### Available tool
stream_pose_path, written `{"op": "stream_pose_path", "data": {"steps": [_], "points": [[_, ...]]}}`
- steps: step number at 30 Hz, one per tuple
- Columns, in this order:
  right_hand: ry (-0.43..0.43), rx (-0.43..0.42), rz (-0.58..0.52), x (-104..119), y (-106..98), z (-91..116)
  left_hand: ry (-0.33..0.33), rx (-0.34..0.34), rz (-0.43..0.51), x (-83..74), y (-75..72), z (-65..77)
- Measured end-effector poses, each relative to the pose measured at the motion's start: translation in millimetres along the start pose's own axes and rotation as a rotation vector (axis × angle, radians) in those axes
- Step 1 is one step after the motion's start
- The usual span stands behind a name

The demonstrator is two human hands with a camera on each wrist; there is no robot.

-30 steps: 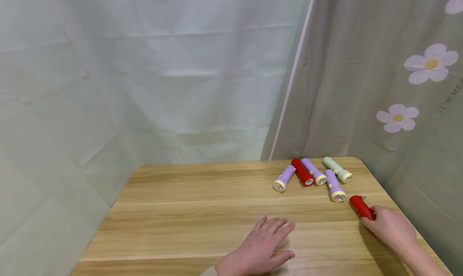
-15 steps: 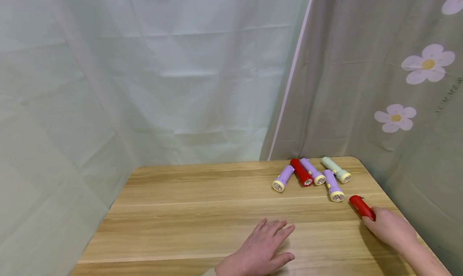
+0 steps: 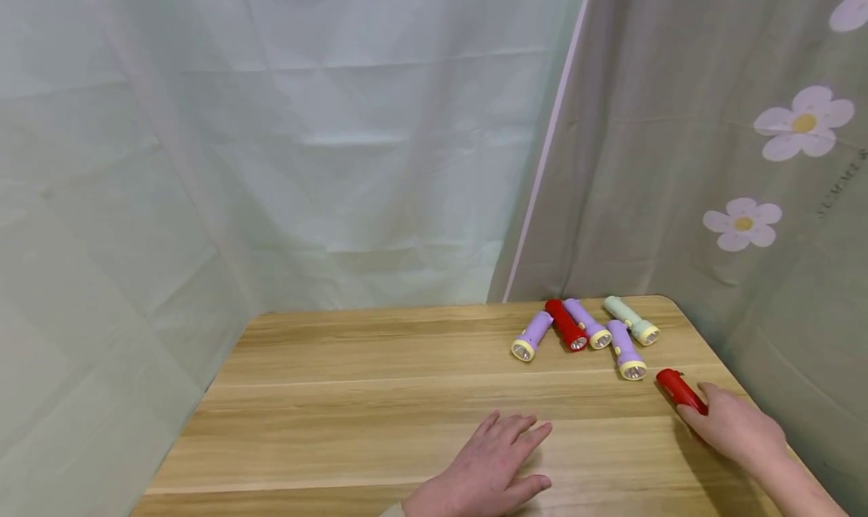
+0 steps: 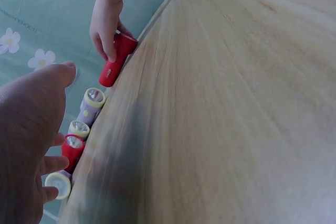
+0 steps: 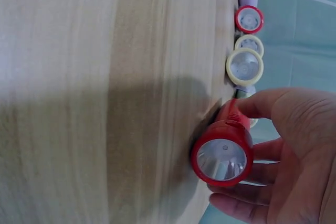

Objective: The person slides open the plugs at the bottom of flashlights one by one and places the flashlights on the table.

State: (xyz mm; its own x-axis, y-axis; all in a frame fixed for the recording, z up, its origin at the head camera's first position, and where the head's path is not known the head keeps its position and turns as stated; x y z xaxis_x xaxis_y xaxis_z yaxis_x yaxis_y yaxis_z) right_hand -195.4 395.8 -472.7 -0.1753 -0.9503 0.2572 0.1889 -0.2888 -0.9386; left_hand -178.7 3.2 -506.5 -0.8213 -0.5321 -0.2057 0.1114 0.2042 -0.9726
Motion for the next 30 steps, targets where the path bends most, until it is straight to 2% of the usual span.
{"op": "stream_pose_path", "data": {"steps": [6,14,19,24,30], "points": [[-0.05,-0.105,0.021,4,-11,-4,-0.043,0.004,-0.009,5.9,-5.6,-1.0],[-0.098,-0.196,0.03,29,-22,-13,-0.047,-0.067,-0.096,16.0,-25.1,-2.3],[-0.128,-0.212,0.028,45,-25,-20,-0.082,-0.069,-0.084,21.4,-35.2,-3.4],[-0.154,-0.215,0.019,57,-26,-33,-0.109,-0.078,-0.072,24.1,-39.2,-7.9],[-0.134,-0.173,0.004,69,-26,-48,-0.119,-0.077,-0.092,27.5,-43.8,-13.7]]}}
Point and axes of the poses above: each hand's wrist, its own z-axis away from the middle knuckle, its own y-axis out of the palm, x = y × z, the point moved 3 cm from there along -z, towards the middle knuckle, and after that the axes turned 7 degrees about x, right-handed, at the moved point
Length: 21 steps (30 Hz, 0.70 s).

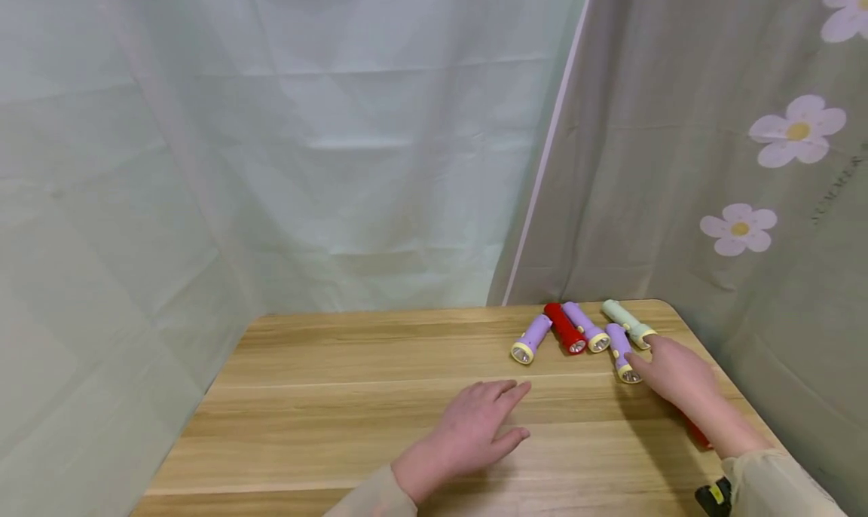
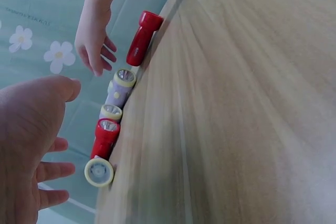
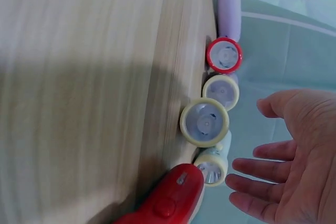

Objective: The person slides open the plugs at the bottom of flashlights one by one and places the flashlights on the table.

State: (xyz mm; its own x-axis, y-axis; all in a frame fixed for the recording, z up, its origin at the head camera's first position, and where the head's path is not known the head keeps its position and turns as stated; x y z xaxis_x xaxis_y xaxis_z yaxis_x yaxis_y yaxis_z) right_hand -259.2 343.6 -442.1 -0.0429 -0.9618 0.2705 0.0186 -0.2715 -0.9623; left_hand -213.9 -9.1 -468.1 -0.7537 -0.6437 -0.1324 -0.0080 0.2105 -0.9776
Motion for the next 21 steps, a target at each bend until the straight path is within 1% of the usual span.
{"op": "stream_pose_path", "data": {"steps": [3,8,16,21], "points": [[0.01,0.025,-0.008,4,2,-9,-0.003,-0.002,-0.008,1.4,-0.8,-3.3],[0.011,0.047,-0.032,9,5,-21,-0.018,0.007,0.016,1.6,1.3,-9.0],[0.065,0.125,-0.07,12,13,-37,-0.041,0.035,0.081,-1.0,14.2,-12.4],[0.104,0.142,-0.078,11,20,-42,-0.036,0.039,0.074,-4.7,22.7,-10.1]]}}
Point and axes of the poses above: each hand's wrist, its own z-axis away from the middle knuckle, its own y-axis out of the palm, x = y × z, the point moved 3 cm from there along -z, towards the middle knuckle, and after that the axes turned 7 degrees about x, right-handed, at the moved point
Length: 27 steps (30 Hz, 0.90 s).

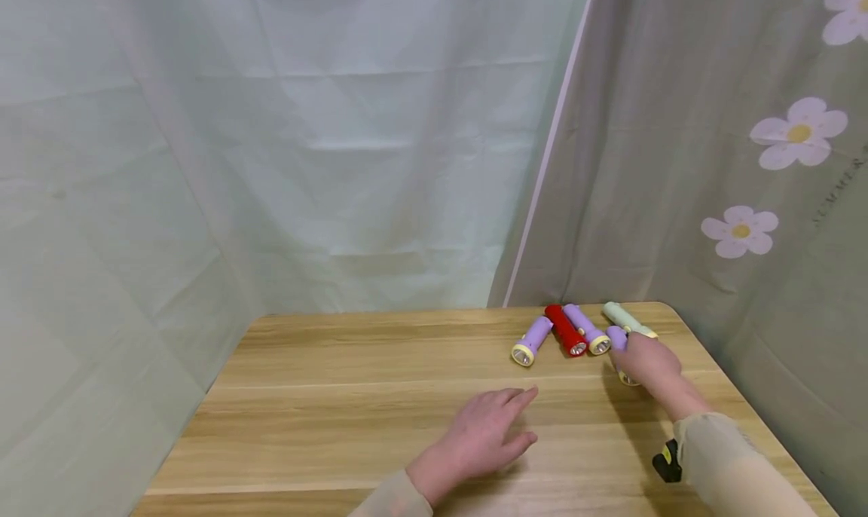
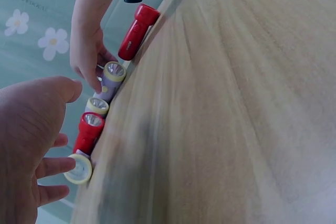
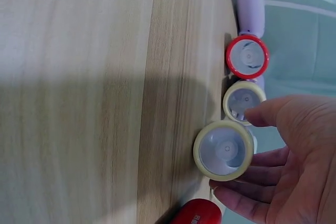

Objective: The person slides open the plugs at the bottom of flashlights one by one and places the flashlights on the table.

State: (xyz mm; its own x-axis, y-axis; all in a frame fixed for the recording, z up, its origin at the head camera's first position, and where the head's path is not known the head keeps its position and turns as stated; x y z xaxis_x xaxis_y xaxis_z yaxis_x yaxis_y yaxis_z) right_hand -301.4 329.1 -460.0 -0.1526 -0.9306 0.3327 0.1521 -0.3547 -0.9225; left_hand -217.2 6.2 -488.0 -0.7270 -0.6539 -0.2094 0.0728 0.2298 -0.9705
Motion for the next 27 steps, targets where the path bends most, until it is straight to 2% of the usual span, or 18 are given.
{"op": "stream_pose_path", "data": {"steps": [12,27], "points": [[-0.003,0.009,-0.006,4,5,-2,-0.007,-0.001,-0.008,-2.6,12.1,4.9],[0.036,0.029,-0.016,2,4,-9,0.003,0.001,0.007,-2.0,11.7,4.7]]}}
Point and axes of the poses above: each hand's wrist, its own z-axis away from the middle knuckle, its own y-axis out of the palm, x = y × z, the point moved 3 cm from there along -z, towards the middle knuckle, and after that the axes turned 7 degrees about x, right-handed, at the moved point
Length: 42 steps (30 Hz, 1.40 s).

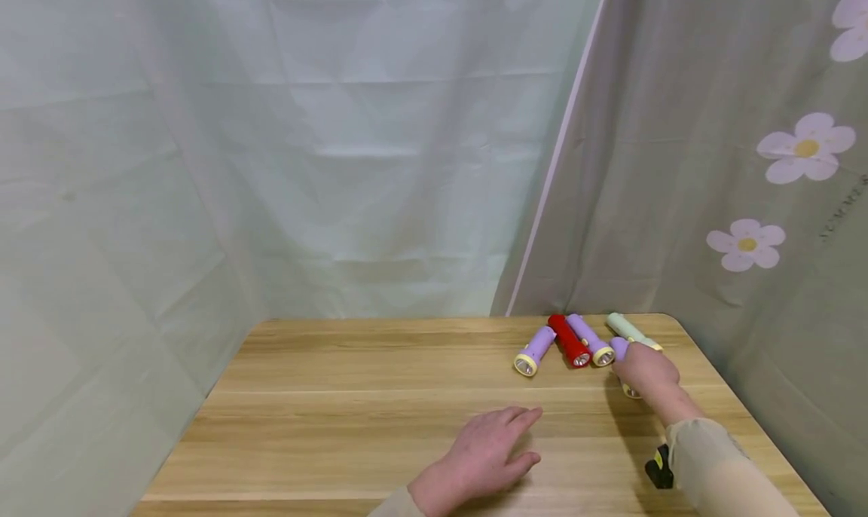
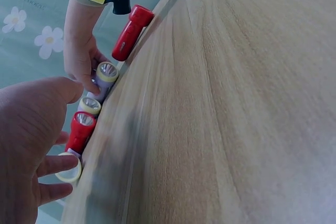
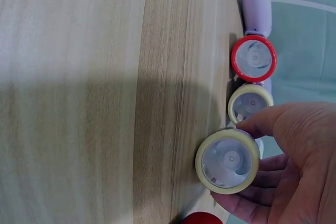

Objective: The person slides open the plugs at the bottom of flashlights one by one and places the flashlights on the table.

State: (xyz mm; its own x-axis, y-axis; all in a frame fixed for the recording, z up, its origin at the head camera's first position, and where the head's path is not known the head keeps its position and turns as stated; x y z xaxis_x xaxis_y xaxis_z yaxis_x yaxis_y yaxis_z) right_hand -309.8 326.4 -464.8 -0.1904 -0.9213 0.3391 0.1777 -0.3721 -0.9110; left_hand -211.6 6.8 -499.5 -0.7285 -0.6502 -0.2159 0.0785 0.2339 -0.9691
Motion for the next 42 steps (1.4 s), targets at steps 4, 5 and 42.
{"op": "stream_pose_path", "data": {"steps": [4,5,42], "points": [[0.001,0.003,0.01,-3,1,0,0.006,-0.001,0.001,-0.6,0.6,0.5],[0.005,-0.001,0.009,-3,1,0,0.008,-0.003,-0.001,-0.4,1.1,0.4],[-0.21,-0.247,-0.056,17,-25,39,0.013,0.002,0.034,5.8,-10.1,12.4]]}}
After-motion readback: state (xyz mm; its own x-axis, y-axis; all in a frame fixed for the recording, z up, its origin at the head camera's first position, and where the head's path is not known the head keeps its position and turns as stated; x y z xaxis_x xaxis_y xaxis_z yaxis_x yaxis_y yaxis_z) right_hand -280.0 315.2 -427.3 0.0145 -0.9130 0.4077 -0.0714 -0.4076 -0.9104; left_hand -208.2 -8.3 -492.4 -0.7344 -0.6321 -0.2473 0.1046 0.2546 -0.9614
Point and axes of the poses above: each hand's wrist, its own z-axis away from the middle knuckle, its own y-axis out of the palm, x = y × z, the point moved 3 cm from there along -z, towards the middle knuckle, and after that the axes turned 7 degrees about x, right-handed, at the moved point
